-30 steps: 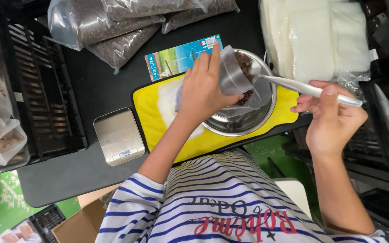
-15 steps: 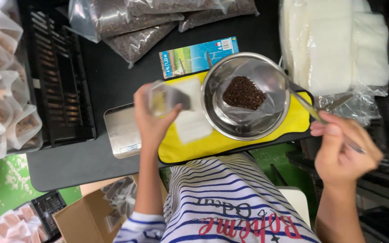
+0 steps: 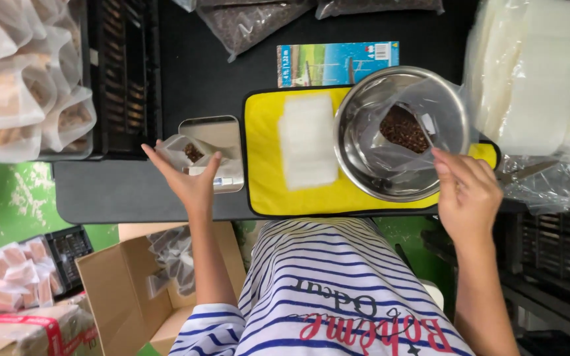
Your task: Scooping beans from a metal bowl into small plastic bags and weighing them on a digital scale for packaging.
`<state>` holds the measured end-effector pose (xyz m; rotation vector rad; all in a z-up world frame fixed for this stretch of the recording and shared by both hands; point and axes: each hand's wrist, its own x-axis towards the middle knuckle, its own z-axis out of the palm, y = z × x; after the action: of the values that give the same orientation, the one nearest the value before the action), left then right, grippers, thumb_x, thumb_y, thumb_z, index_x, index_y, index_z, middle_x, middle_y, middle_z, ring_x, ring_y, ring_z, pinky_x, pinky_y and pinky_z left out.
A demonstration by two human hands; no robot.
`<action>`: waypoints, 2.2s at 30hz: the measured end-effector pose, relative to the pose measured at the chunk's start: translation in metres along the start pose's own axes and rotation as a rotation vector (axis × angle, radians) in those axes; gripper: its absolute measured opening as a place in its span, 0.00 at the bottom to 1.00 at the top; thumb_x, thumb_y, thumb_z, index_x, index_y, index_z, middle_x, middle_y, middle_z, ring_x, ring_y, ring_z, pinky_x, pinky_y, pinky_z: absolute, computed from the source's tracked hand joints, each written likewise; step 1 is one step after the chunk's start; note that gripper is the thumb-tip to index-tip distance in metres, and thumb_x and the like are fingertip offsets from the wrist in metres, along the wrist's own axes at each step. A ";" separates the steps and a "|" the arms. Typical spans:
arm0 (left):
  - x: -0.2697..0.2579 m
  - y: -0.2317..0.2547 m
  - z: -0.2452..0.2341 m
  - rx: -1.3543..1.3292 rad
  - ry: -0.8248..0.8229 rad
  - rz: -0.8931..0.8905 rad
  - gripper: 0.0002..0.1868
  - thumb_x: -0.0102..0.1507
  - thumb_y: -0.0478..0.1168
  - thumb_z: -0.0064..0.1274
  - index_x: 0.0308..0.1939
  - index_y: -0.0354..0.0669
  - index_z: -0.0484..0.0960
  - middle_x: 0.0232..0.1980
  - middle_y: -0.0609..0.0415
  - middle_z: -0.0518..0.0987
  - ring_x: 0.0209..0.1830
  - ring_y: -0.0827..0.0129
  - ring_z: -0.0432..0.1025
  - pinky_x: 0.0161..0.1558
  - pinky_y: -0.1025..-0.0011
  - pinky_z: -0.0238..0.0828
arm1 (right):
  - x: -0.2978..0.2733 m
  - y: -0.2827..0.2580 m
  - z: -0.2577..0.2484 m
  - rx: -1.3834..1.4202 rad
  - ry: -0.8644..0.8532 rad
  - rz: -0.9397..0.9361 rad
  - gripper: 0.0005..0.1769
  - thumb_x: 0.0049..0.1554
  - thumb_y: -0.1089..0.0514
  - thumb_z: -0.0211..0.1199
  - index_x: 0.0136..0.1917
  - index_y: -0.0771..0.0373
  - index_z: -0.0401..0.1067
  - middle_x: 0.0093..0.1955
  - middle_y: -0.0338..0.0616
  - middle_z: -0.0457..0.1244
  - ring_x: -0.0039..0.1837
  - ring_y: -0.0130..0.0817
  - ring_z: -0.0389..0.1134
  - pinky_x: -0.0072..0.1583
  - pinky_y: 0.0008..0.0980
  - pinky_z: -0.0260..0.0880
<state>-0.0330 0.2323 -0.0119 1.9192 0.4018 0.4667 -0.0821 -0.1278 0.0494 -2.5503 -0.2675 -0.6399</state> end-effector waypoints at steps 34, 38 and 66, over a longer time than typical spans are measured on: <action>-0.003 0.011 -0.038 0.057 -0.136 -0.054 0.52 0.50 0.49 0.55 0.61 0.46 0.29 0.66 0.43 0.38 0.67 0.55 0.35 0.60 0.55 0.34 | -0.018 0.001 -0.016 0.677 0.600 1.025 0.14 0.56 0.53 0.47 0.42 0.65 0.67 0.27 0.40 0.58 0.24 0.19 0.52 0.26 0.17 0.55; -0.003 0.004 -0.028 0.022 -0.162 -0.108 0.53 0.49 0.48 0.56 0.61 0.46 0.28 0.66 0.45 0.36 0.67 0.57 0.34 0.60 0.56 0.34 | -0.029 0.008 -0.012 0.499 0.436 0.629 0.22 0.61 0.50 0.46 0.48 0.75 0.64 0.28 0.47 0.55 0.32 0.32 0.57 0.35 0.27 0.62; -0.031 0.073 0.039 0.472 -0.912 0.518 0.54 0.34 0.55 0.57 0.60 0.43 0.52 0.39 0.48 0.69 0.41 0.61 0.64 0.43 0.64 0.65 | 0.017 -0.090 0.010 0.861 0.022 0.607 0.14 0.56 0.61 0.42 0.38 0.72 0.66 0.24 0.48 0.59 0.25 0.28 0.59 0.32 0.25 0.66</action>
<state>-0.0359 0.1593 0.0371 2.4522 -0.6455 -0.2400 -0.0903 -0.0444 0.0872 -1.6545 0.2080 -0.2279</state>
